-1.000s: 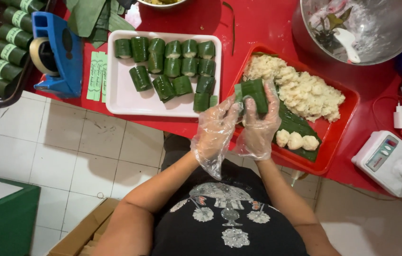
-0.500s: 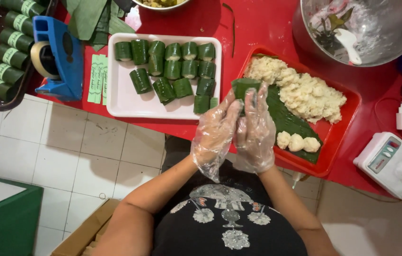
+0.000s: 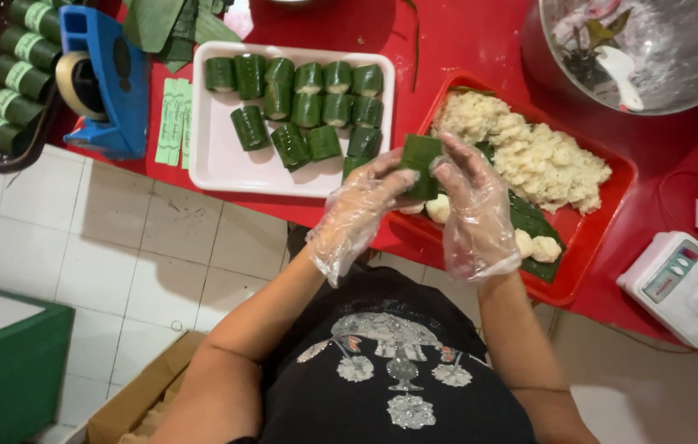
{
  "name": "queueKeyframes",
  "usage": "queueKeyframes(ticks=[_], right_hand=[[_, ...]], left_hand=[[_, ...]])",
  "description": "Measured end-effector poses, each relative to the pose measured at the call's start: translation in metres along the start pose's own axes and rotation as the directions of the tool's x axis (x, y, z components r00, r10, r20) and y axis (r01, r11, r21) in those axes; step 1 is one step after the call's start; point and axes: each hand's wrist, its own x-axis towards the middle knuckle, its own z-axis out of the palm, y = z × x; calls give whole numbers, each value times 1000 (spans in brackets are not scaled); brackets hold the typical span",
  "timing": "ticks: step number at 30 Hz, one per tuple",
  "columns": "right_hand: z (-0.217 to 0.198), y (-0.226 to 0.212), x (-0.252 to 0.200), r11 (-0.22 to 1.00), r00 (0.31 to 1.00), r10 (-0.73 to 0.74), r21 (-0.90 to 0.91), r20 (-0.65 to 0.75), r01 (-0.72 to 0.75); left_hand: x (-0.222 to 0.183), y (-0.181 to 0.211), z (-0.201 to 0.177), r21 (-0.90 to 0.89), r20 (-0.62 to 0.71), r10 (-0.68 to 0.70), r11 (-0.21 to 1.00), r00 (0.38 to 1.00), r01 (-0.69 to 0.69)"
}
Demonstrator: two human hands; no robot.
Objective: Wrapping white dough balls in green leaves to prepare traditional snacks on a production table
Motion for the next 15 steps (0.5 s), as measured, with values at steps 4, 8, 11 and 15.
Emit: queueKeyframes(ticks=[4, 8, 11, 15], right_hand=[[2, 16, 3, 992, 992, 107, 52, 70, -111], [9, 36, 1, 954, 951, 280, 73, 132, -291], [31, 39, -9, 945, 941, 310, 61, 136, -320], [43, 67, -10, 929, 912, 362, 7, 194, -370]], left_hand=[[-36, 38, 11, 609, -35, -53, 790, 998, 63], [-32, 27, -26, 760, -46, -36, 648, 998, 58], [-40, 24, -40, 804, -79, -76, 584, 994, 109], [-55, 42, -56, 741, -158, -89, 648, 983, 178]])
